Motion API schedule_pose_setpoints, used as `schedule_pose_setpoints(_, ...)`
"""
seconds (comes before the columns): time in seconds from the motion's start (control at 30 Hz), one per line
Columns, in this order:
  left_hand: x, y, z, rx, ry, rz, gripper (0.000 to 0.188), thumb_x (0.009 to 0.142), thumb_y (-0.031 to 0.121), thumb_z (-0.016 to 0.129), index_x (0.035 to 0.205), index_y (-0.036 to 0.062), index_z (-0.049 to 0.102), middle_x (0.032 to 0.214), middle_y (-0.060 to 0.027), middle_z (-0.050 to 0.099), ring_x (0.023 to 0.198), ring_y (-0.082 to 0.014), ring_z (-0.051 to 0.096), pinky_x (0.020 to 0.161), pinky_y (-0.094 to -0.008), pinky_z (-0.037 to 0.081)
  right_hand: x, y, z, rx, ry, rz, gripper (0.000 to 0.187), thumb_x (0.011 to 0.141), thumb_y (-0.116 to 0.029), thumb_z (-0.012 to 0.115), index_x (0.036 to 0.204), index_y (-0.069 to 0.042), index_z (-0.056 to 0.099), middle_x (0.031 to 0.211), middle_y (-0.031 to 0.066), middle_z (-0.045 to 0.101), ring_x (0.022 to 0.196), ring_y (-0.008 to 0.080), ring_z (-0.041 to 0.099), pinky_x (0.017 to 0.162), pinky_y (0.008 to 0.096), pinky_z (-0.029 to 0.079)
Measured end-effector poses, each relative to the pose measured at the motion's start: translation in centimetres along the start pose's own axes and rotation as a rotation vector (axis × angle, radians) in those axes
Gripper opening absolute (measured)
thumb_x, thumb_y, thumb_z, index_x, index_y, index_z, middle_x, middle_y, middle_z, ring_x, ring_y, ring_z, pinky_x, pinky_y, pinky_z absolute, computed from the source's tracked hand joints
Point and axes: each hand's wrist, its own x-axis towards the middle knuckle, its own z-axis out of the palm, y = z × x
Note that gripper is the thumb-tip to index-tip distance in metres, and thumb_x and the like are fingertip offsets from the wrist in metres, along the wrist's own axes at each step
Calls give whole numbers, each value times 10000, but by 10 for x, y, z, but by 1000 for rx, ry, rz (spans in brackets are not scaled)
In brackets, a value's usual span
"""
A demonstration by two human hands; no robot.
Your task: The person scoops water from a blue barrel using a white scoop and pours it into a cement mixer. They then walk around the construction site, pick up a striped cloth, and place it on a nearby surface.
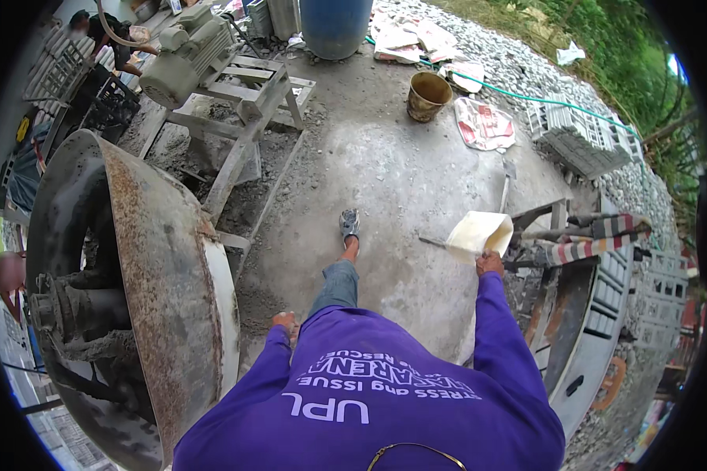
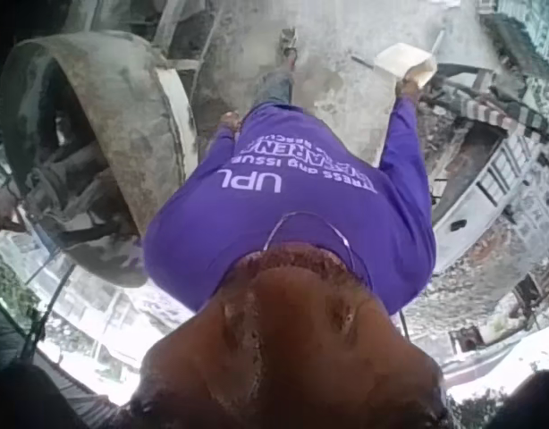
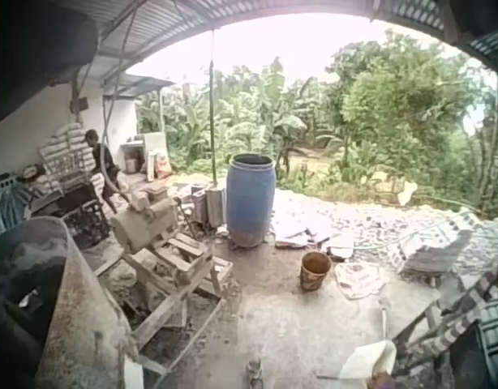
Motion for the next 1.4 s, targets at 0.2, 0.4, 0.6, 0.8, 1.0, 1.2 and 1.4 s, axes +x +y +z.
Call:
schedule_pose_setpoints(0.2,101,136,8,-137,-21,-129,320,879,279,505,1046,13,564,798,-148,653,587,-244,621,516,-393,499,128,-101,-7,-76,-86,-49,270,661,-317,706,758,-85,610,823,167,628,808,367,620,721,435,485)
schedule_pose_setpoints(0.4,178,419,-12,-442,-144,42,302,895,287,497,1109,79,546,774,-103,628,525,-182,566,460,-345,449,235,-146,0,60,-228,68,259,634,-231,741,791,-57,631,841,151,663,824,312,648,761,392,505)
schedule_pose_setpoints(0.6,219,617,-24,-516,-131,243,285,880,302,532,1076,95,528,832,-117,615,538,-199,570,419,-328,434,374,-254,0,-94,-194,99,287,673,-251,675,916,-97,678,954,126,677,933,299,638,846,367,499)
schedule_pose_setpoints(0.8,297,665,10,-381,-96,46,267,889,282,507,1061,80,530,854,-134,621,564,-229,577,459,-401,425,616,-373,-8,181,-48,-202,220,671,-262,685,777,-94,591,893,106,624,838,310,611,735,399,481)
schedule_pose_setpoints(1.0,287,713,8,-527,10,-154,285,917,263,496,1114,57,501,858,-166,625,525,-225,571,439,-401,408,819,-647,-126,135,321,-724,135,771,-220,580,810,-101,529,864,108,554,837,319,574,710,418,472)
schedule_pose_setpoints(1.2,293,803,8,-479,63,-118,267,907,267,511,1038,35,538,825,-163,635,520,-226,579,432,-385,423,899,-871,-302,593,550,-962,164,811,-169,639,969,-129,623,953,120,575,850,313,593,752,401,475)
schedule_pose_setpoints(1.4,351,886,15,-353,-10,-22,277,889,261,516,963,0,577,736,-151,640,503,-247,593,432,-397,456,892,-935,-350,750,652,-1262,263,827,-146,654,1090,-138,649,990,120,602,900,287,592,778,355,489)
